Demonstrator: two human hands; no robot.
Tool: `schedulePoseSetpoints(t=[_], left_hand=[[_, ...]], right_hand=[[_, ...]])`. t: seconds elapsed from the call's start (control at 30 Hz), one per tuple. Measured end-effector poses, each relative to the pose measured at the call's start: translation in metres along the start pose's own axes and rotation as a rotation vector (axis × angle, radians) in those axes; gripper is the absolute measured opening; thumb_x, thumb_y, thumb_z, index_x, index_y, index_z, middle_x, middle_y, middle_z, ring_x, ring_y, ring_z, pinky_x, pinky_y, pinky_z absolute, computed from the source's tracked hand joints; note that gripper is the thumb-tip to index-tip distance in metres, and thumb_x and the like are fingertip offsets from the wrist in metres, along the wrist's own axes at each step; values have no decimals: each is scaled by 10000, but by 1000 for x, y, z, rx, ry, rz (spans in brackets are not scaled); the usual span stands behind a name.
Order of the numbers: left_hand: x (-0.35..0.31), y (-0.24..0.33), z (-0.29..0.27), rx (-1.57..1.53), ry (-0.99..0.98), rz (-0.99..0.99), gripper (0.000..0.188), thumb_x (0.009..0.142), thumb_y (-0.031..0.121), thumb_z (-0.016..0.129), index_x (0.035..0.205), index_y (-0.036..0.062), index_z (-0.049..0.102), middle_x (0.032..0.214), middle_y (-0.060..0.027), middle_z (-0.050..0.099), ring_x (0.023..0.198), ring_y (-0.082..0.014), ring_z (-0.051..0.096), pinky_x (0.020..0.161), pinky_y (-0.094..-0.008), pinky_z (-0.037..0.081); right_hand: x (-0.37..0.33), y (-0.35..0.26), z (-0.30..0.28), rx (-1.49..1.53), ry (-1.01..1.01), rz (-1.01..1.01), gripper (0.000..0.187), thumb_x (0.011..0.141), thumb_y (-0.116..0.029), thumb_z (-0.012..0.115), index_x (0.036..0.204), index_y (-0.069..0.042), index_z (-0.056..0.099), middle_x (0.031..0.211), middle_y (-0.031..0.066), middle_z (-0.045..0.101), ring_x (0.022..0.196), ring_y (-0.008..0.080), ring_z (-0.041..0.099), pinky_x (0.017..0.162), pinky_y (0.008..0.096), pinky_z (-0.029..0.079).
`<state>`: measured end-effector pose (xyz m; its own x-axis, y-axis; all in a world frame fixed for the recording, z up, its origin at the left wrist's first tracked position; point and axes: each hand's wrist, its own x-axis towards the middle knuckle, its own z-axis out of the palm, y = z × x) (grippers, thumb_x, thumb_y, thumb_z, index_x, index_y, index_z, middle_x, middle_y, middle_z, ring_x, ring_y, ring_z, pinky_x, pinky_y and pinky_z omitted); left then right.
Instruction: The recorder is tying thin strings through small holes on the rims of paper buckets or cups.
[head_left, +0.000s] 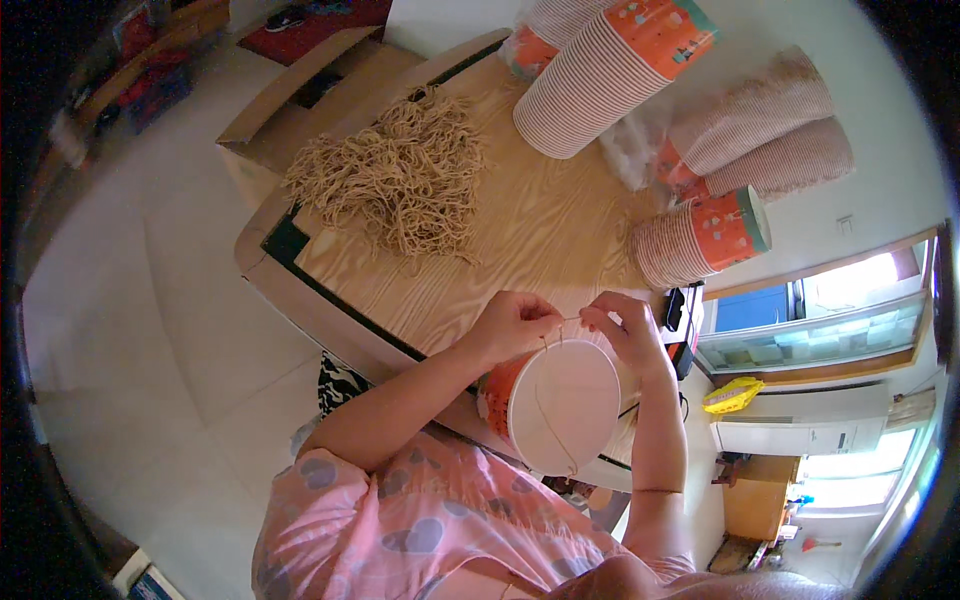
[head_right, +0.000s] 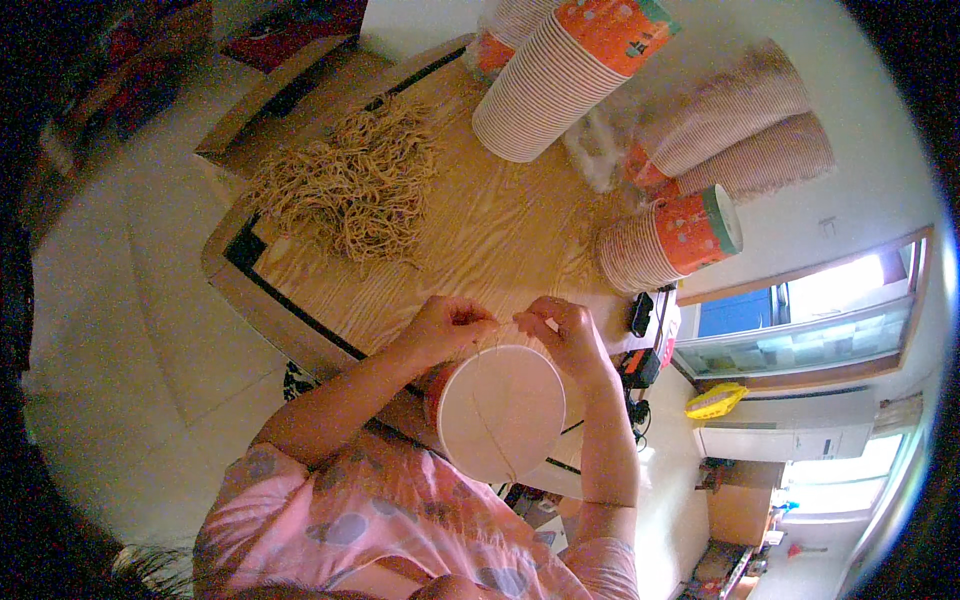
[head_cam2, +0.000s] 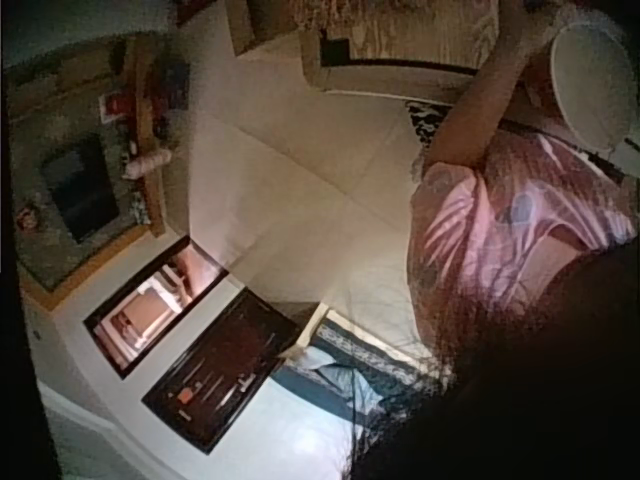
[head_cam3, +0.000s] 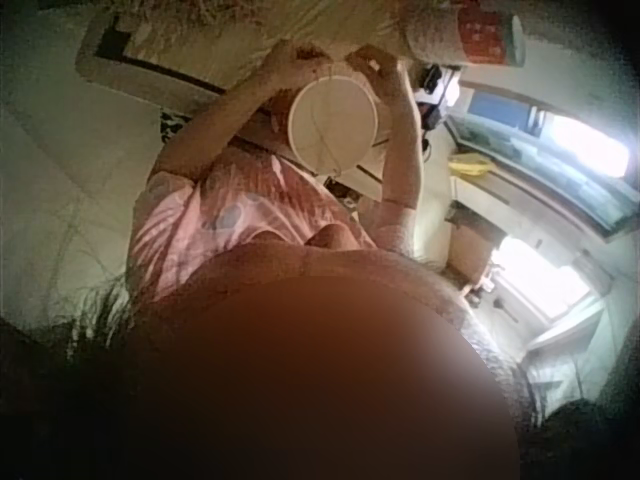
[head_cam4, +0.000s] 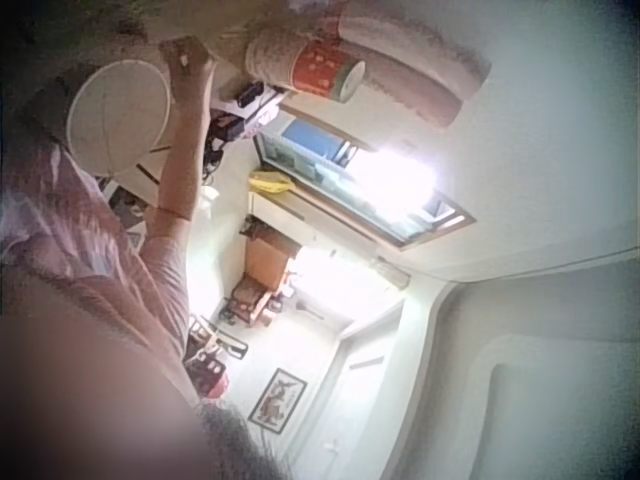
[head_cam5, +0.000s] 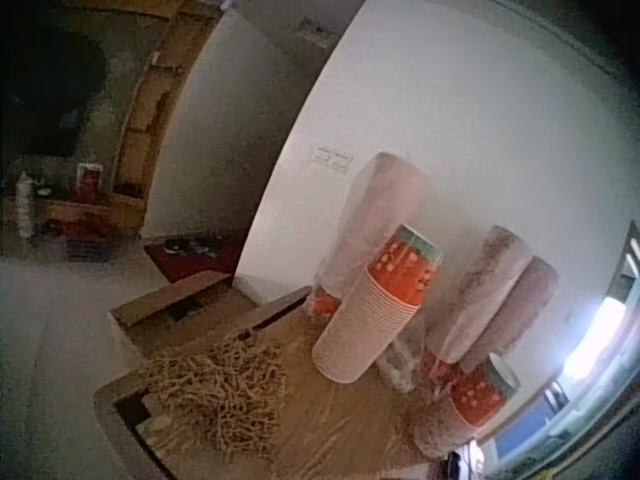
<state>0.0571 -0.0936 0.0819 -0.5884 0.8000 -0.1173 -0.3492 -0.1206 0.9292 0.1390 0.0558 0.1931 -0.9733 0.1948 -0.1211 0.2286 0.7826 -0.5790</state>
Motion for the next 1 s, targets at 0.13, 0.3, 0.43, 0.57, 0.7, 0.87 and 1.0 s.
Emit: schedulePoseSetpoints(t=[0.13,0.3,0.43,0.57,0.7,0.87,1.0], left_hand=[[1,-3,0,-20,-17,22,180,790,137,655,866,-26,664,754,-47,649,683,-89,582,628,-238,476],[0,1,0,-14,-24,36,173,791,130,655,864,-27,664,758,-50,649,691,-89,582,635,-239,475],[1,-1,0,-34,-26,41,168,796,130,657,861,-24,665,759,-55,649,698,-92,586,640,-237,476],[-2,0,-3,-48,-48,-1,148,802,114,658,858,-20,631,755,-50,633,674,-88,579,617,-232,474],[-3,0,-3,-201,-68,-41,125,806,84,649,842,-7,571,723,-28,597,638,-84,562,585,-228,466],[-2,2,-10,-18,-186,176,73,815,36,620,836,30,550,682,-6,538,636,-71,548,566,-232,454],[-1,-1,-14,157,-152,334,31,799,25,617,809,27,588,709,-27,556,651,-99,559,576,-263,449]], right_hand=[[1,4,0,-102,-48,31,200,883,-138,549,772,28,556,658,106,525,628,181,527,577,305,420],[2,12,5,-47,36,-34,183,890,-129,537,798,29,517,640,119,493,609,187,505,566,310,403],[1,20,9,123,95,-207,132,869,-90,564,806,22,531,674,91,538,641,182,532,623,290,439],[-2,28,12,206,64,-128,100,850,-73,589,817,16,560,724,71,581,691,167,568,668,277,459],[-4,36,24,146,92,-41,102,849,-96,597,848,5,599,756,68,610,717,145,588,665,272,465],[-4,29,33,206,80,52,129,867,-112,574,880,6,623,747,63,620,696,130,586,626,265,467],[-3,27,35,206,124,68,139,867,-118,577,883,11,626,765,66,631,702,132,588,627,261,467]])
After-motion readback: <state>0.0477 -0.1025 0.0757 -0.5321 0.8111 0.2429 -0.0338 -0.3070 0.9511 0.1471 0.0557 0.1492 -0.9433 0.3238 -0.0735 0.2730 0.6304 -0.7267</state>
